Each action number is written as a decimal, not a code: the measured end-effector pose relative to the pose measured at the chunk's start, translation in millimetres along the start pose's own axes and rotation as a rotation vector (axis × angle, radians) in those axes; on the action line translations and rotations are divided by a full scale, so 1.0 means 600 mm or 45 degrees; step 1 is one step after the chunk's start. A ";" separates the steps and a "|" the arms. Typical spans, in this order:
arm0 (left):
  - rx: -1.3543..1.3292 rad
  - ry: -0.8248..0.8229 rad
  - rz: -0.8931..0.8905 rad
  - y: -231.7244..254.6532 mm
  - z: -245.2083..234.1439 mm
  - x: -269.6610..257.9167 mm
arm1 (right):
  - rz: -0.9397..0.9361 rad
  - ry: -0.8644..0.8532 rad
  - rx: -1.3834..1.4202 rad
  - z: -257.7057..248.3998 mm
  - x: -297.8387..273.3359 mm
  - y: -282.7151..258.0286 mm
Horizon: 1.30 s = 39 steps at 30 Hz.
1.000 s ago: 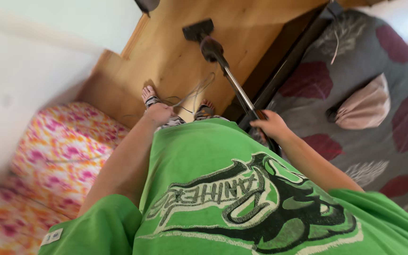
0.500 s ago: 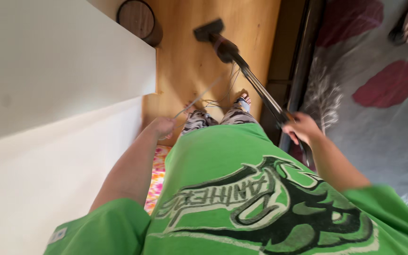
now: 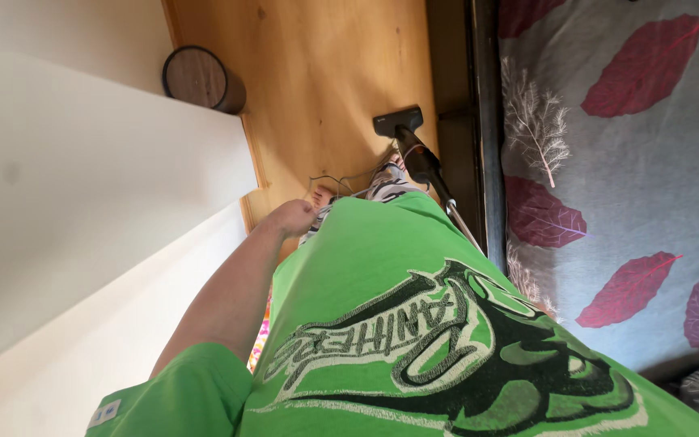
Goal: The person vacuums the wooden floor, moving the vacuum head under furniture and around a fan base, and winds the power cord around the vacuum handle.
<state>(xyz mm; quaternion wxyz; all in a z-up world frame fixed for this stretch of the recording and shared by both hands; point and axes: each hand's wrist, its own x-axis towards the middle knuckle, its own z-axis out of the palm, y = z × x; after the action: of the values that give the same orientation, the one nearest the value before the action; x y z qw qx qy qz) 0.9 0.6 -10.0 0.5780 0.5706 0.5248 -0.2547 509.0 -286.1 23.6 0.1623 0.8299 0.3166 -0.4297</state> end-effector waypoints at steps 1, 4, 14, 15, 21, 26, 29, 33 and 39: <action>0.010 -0.001 0.004 -0.008 0.001 0.018 | -0.020 0.006 0.009 0.006 0.001 0.013; 0.142 0.162 -0.011 -0.043 -0.003 0.053 | -0.115 0.019 0.030 -0.012 0.017 -0.030; -0.284 -0.041 -0.419 0.079 -0.088 0.026 | -0.135 -0.348 0.647 -0.309 0.116 -0.487; -0.274 -0.078 -0.379 0.097 -0.092 0.039 | -0.125 -0.344 0.703 -0.343 0.128 -0.531; -0.960 0.109 -0.104 0.162 -0.066 0.123 | -0.034 -0.366 0.754 -0.500 0.207 -0.702; -0.690 0.353 -0.230 0.196 -0.073 0.145 | 0.037 -0.360 0.827 -0.520 0.255 -0.725; -0.667 0.418 -0.257 0.200 -0.095 0.153 | 0.025 -0.379 0.937 -0.490 0.259 -0.725; -0.731 0.449 -0.265 0.187 -0.145 0.170 | 0.046 -0.453 1.107 -0.453 0.240 -0.764; -0.768 0.393 -0.068 0.167 -0.269 0.217 | 0.081 -0.466 1.325 -0.456 0.251 -0.884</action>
<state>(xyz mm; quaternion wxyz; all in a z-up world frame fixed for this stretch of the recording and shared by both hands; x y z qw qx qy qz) 81.0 211.8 -54.7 0.6275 0.3919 0.6727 -0.0136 387.9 316.5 60.0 -0.2041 0.7216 0.0038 -0.6615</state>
